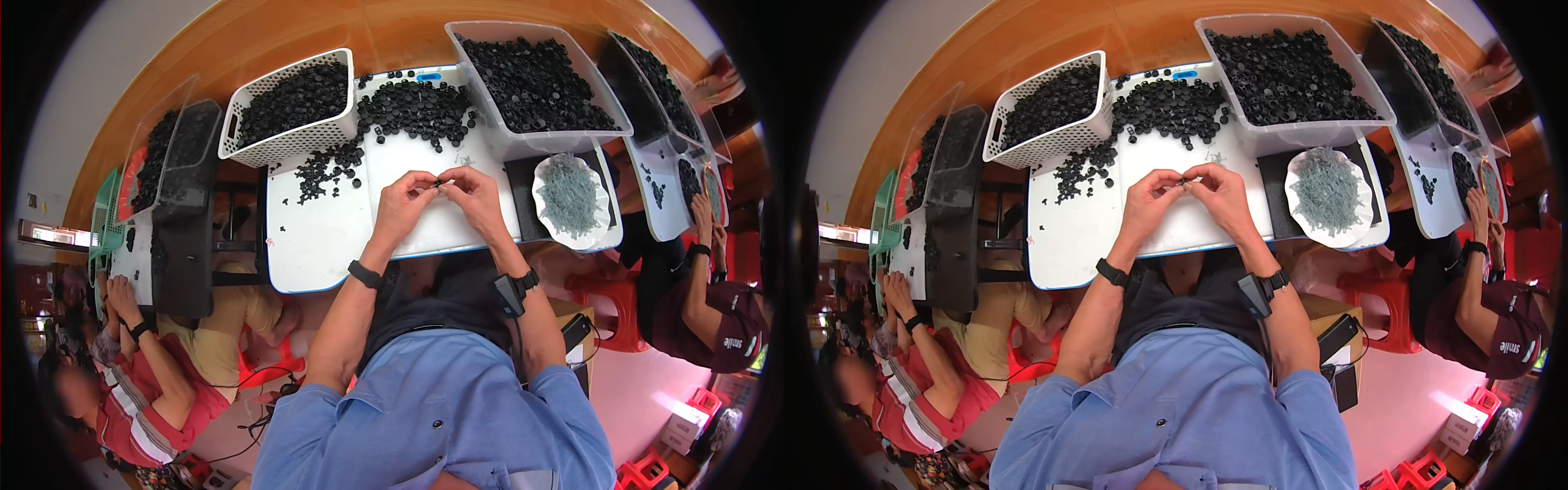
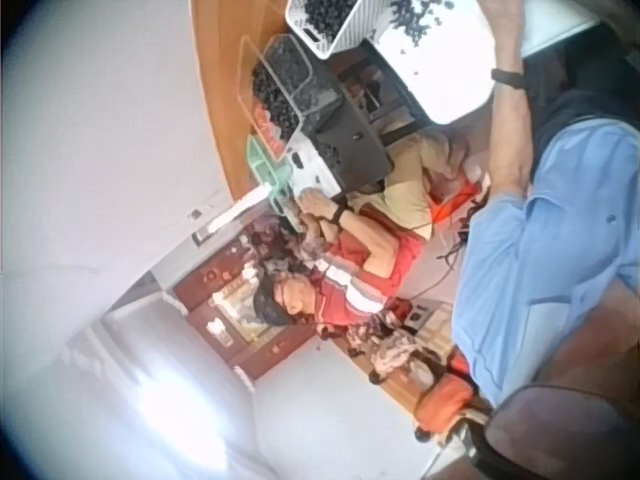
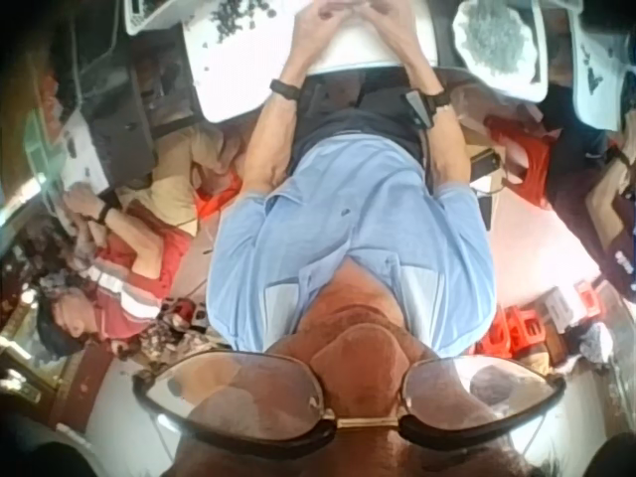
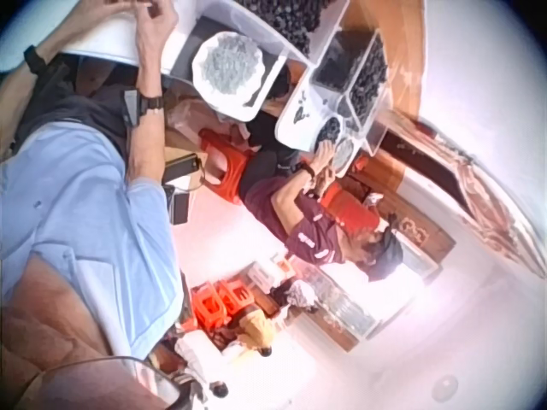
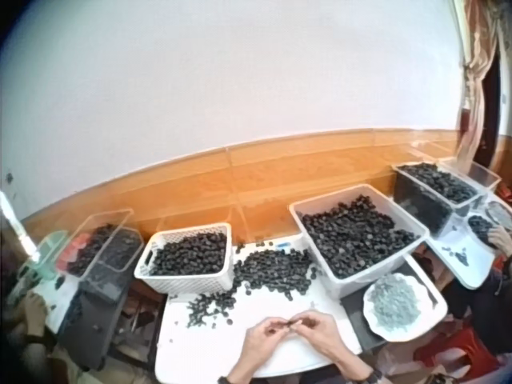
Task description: The person is assembling small black plastic components by hand on a white table.
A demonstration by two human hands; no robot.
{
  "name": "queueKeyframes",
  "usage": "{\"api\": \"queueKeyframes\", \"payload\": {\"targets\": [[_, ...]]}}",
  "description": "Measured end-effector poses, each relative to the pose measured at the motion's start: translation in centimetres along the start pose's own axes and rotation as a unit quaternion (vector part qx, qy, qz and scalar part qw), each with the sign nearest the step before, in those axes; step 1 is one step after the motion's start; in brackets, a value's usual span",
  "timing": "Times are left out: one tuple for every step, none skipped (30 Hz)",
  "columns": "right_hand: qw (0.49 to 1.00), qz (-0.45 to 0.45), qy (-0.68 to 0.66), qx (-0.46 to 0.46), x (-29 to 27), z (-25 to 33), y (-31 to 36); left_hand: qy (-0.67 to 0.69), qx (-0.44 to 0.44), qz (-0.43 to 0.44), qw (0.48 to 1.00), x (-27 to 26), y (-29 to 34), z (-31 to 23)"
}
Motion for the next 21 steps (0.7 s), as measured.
{"api": "queueKeyframes", "payload": {"targets": [[1.0,0.001,0.001,0.001,-0.1,0.1,0.0,-0.006,0.012,0.001,1.0,0.1,0.0,-0.2],[1.0,0.002,0.001,0.003,-0.2,0.2,0.0,-0.009,0.006,0.008,1.0,0.1,0.0,-0.3],[1.0,0.004,0.001,0.005,-0.3,0.3,0.0,-0.013,0.007,0.012,1.0,0.1,0.0,-0.5],[1.0,0.005,0.004,0.003,-0.3,0.4,0.1,-0.017,0.008,0.017,1.0,0.2,-0.1,-0.4],[1.0,0.007,0.006,0.002,-0.3,0.4,0.1,-0.021,0.009,0.023,0.999,0.2,-0.1,-0.3],[1.0,0.009,0.008,0.0,-0.3,0.5,0.1,-0.037,0.023,0.023,0.999,0.1,-0.1,-0.3],[1.0,0.001,0.005,0.0,-0.4,0.4,0.1,-0.038,0.042,0.001,0.998,-0.1,-0.3,-0.3],[1.0,-0.007,0.002,0.001,-0.5,0.3,0.1,-0.039,0.061,-0.021,0.997,-0.3,-0.5,-0.3],[1.0,-0.015,-0.001,0.001,-0.5,0.1,0.0,-0.04,0.08,-0.043,0.995,-0.5,-0.6,-0.4],[1.0,-0.025,-0.009,0.002,-0.7,-0.1,0.0,-0.09,0.06,-0.091,0.99,-1.0,-1.2,-0.4],[0.999,-0.031,-0.018,0.003,-0.7,-0.2,0.0,-0.14,0.038,-0.141,0.979,-2.0,-1.9,-0.3],[0.999,-0.037,-0.028,0.005,-0.6,-0.3,0.0,-0.177,0.014,-0.173,0.969,-3.2,-3.0,-0.4],[0.999,-0.039,-0.023,0.003,-0.8,-0.4,0.0,-0.249,0.013,-0.19,0.95,-4.1,-3.8,-0.6],[0.999,-0.04,-0.019,0.0,-0.9,-0.4,0.0,-0.29,0.023,-0.203,0.935,-4.5,-4.4,-1.2],[0.999,-0.041,-0.016,-0.002,-1.0,-0.5,0.0,-0.33,0.032,-0.215,0.919,-4.8,-4.9,-1.8],[0.999,-0.039,-0.011,-0.001,-0.8,-0.3,0.0,-0.349,0.039,-0.207,0.913,-5.2,-5.4,-1.6],[0.999,-0.038,-0.007,-0.001,-0.7,-0.1,0.0,-0.369,0.047,-0.2,0.907,-5.5,-5.8,-1.4],[0.999,-0.037,-0.002,-0.001,-0.5,0.1,0.1,-0.388,0.055,-0.192,0.9,-5.8,-6.2,-1.1],[0.999,-0.037,-0.004,-0.004,-0.6,0.1,0.1,-0.398,0.052,-0.183,0.898,-5.8,-6.6,-1.0],[0.999,-0.037,-0.007,-0.007,-0.6,0.1,0.1,-0.408,0.049,-0.174,0.895,-5.8,-6.9,-0.9],[0.999,-0.038,-0.009,-0.01,-0.6,0.1,0.0,-0.418,0.047,-0.165,0.892,-5.7,-7.2,-0.8]]}}
Point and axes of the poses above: each hand's wrist, its own y-axis away from the middle knuckle, its own x-axis out of the palm, z = x × y, the point moved 2 cm from there along -y, towards the middle knuckle
